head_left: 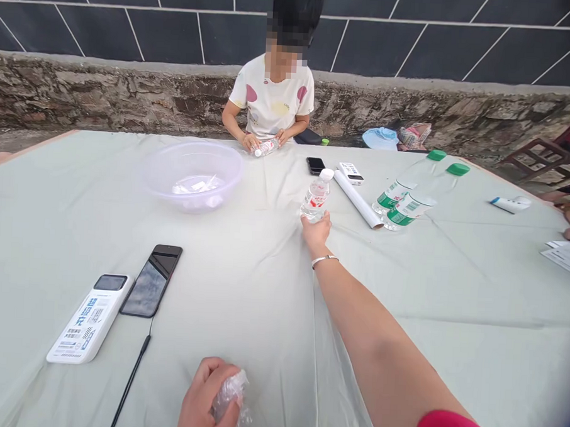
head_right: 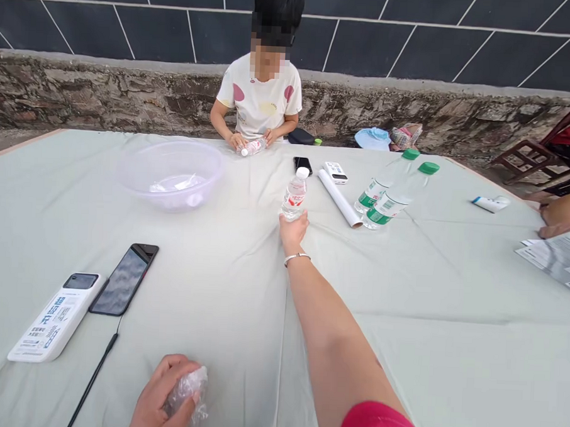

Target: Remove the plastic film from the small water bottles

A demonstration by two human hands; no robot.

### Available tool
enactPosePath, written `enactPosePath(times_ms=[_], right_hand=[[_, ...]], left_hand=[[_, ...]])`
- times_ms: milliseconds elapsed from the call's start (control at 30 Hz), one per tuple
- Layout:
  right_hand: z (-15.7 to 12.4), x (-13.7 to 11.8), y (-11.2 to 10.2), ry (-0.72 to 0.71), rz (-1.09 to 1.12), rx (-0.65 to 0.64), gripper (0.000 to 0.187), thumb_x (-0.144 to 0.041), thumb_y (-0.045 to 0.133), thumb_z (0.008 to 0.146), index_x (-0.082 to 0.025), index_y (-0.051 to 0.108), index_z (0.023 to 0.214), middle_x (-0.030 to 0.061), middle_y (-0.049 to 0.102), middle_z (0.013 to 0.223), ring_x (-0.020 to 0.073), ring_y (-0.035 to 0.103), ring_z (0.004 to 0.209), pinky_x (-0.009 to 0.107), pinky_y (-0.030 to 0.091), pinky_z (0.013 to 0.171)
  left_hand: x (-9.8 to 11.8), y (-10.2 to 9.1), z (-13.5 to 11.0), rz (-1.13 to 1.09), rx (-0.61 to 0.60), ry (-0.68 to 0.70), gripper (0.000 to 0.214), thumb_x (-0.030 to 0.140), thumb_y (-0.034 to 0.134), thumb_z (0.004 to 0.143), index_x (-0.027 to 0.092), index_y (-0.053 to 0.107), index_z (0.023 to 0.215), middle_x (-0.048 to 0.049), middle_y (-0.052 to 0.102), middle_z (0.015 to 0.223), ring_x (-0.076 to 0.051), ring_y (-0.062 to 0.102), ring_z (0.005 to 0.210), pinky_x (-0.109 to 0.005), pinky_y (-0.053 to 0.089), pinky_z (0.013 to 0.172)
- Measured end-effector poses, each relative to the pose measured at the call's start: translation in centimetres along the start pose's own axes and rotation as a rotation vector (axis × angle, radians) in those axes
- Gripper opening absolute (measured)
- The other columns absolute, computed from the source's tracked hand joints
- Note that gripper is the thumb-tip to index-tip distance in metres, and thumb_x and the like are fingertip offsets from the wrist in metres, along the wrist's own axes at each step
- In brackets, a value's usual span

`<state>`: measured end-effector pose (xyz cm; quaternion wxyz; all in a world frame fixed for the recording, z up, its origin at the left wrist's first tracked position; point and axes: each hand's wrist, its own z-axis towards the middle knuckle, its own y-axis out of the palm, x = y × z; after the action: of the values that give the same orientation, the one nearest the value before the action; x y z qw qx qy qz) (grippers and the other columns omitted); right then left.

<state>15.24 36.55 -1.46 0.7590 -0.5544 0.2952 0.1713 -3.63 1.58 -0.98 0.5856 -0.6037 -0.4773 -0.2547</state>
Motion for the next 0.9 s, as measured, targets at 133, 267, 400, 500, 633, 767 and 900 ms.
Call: enactPosePath(times_ms=[133, 267, 400, 500, 633, 767, 900], right_hand=[[-7.9, 0.4, -0.3, -0.027, 0.092, -0.094, 0.057, -0.025, 0.052, 0.08, -0.007, 0.036, 0.132, 0.0155, 0.053, 0.12, 0.0163, 0.059, 0.083, 0.032, 0.046, 0.084], [-12.1, 0.5, -0.5, -0.216, 0.133, -0.203, 0.05, -0.021, 0.049, 0.078, -0.016, 0.045, 0.128, 0.01, 0.054, 0.118, 0.017, 0.059, 0.08, 0.036, 0.048, 0.083], [-12.0, 0.1, -0.8, -0.228, 0.03, -0.226, 0.047, -0.019, 0.046, 0.079, -0.016, 0.048, 0.126, 0.0104, 0.055, 0.118, 0.0206, 0.059, 0.092, 0.036, 0.047, 0.087], [-11.8, -0.1, -0.9, -0.25, -0.017, -0.233, 0.047, -0.018, 0.046, 0.079, -0.015, 0.048, 0.125, 0.0112, 0.057, 0.117, 0.0228, 0.056, 0.103, 0.036, 0.044, 0.091], [-12.1, -0.2, -0.9, -0.262, -0.046, -0.261, 0.046, -0.019, 0.046, 0.08, -0.015, 0.048, 0.126, 0.0108, 0.058, 0.117, 0.0235, 0.053, 0.107, 0.036, 0.041, 0.095], [-12.2, -0.6, -0.7, -0.268, -0.112, -0.276, 0.046, -0.019, 0.045, 0.082, -0.016, 0.048, 0.128, 0.0111, 0.057, 0.119, 0.024, 0.051, 0.109, 0.035, 0.038, 0.096], [-12.6, -1.3, -1.2, -0.304, -0.206, -0.31, 0.047, -0.021, 0.045, 0.083, -0.016, 0.048, 0.129, 0.0111, 0.056, 0.121, 0.0265, 0.049, 0.108, 0.038, 0.037, 0.094]], left_hand=[[2.2, -2.9, 6.4, -0.038, -0.056, -0.008, 0.035, 0.033, 0.06, 0.07, 0.023, 0.064, 0.103, -0.0043, 0.061, 0.086, -0.019, 0.058, 0.076, -0.032, 0.05, 0.071], [6.9, -6.0, 15.7, -0.255, 0.025, -0.022, 0.052, 0.035, 0.067, 0.068, 0.021, 0.056, 0.116, 0.0046, 0.047, 0.067, -0.011, 0.048, 0.055, -0.023, 0.045, 0.049], [13.6, -9.4, 24.9, -0.662, 0.15, -0.111, 0.042, 0.032, 0.058, 0.082, 0.018, 0.049, 0.12, -0.006, 0.056, 0.096, -0.01, 0.057, 0.065, -0.019, 0.045, 0.05], [17.0, -11.1, 28.7, -0.89, 0.204, -0.176, 0.057, 0.047, 0.041, 0.09, 0.019, 0.026, 0.138, -0.0174, 0.042, 0.127, -0.019, 0.058, 0.099, -0.031, 0.054, 0.072], [15.5, -8.3, 25.6, -0.905, 0.203, -0.083, 0.068, 0.046, 0.053, 0.083, 0.021, 0.025, 0.139, -0.0187, 0.036, 0.134, -0.023, 0.058, 0.106, -0.037, 0.052, 0.08], [8.4, -0.4, 15.5, -0.556, 0.068, -0.053, 0.036, 0.038, 0.062, 0.071, 0.017, 0.057, 0.099, -0.0057, 0.06, 0.089, -0.016, 0.062, 0.07, -0.028, 0.049, 0.062], [3.1, 5.0, 6.3, 0.037, -0.084, 0.129, 0.019, 0.031, 0.047, 0.079, 0.019, 0.057, 0.069, -0.0011, 0.055, 0.066, -0.015, 0.053, 0.06, -0.028, 0.04, 0.059]])
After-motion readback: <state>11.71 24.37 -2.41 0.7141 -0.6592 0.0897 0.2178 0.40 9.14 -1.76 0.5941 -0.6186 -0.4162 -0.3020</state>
